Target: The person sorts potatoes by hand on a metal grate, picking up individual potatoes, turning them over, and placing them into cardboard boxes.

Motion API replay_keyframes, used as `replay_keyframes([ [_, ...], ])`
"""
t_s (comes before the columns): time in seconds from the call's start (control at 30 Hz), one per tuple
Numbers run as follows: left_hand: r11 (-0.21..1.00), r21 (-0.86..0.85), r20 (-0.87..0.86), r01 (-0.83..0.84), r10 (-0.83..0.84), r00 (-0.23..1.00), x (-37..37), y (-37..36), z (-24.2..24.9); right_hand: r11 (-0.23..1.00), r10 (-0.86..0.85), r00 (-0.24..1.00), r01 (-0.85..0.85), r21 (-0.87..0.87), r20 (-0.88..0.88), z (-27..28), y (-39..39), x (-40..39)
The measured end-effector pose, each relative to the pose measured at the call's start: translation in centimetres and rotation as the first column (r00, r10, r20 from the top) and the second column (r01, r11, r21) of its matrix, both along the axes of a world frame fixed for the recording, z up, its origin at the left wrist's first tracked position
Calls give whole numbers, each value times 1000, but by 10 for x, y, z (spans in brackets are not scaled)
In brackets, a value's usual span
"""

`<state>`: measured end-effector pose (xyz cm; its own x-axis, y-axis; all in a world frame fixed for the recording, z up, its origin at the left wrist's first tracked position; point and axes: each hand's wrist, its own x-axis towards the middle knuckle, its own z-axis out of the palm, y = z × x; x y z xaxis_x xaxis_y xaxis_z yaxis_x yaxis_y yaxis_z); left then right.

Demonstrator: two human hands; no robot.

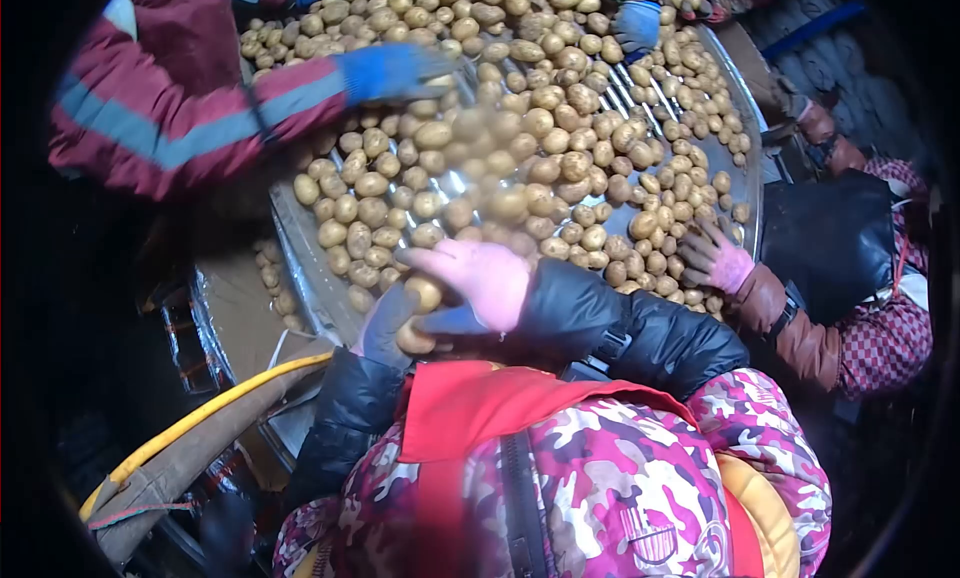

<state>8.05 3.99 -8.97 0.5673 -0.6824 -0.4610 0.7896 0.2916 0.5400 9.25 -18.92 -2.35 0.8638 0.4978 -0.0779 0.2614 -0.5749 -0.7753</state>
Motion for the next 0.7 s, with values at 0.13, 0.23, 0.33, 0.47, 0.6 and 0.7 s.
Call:
replay_keyframes([
  [0.13,993,-37,-188,-113,104,977,-16,13,-11,993,-121,971,119,18,206,-9,-19,38],
  [0.23,979,44,-93,-200,203,975,-30,8,19,920,-13,891,189,-344,454,-38,-70,87],
  [0.33,991,20,-143,-134,135,980,-37,26,7,765,-68,798,427,-483,599,-64,-129,104],
  [0.47,960,-231,-233,-159,104,967,-36,38,-14,508,-421,815,576,-641,399,-51,-177,93],
  [0.6,921,-371,-280,-121,13,960,-29,41,-48,390,-503,754,634,-668,422,-62,-221,41],
  [0.7,944,-281,-324,-175,79,943,-32,32,-22,344,-569,607,789,-509,556,-95,-216,-21],
])
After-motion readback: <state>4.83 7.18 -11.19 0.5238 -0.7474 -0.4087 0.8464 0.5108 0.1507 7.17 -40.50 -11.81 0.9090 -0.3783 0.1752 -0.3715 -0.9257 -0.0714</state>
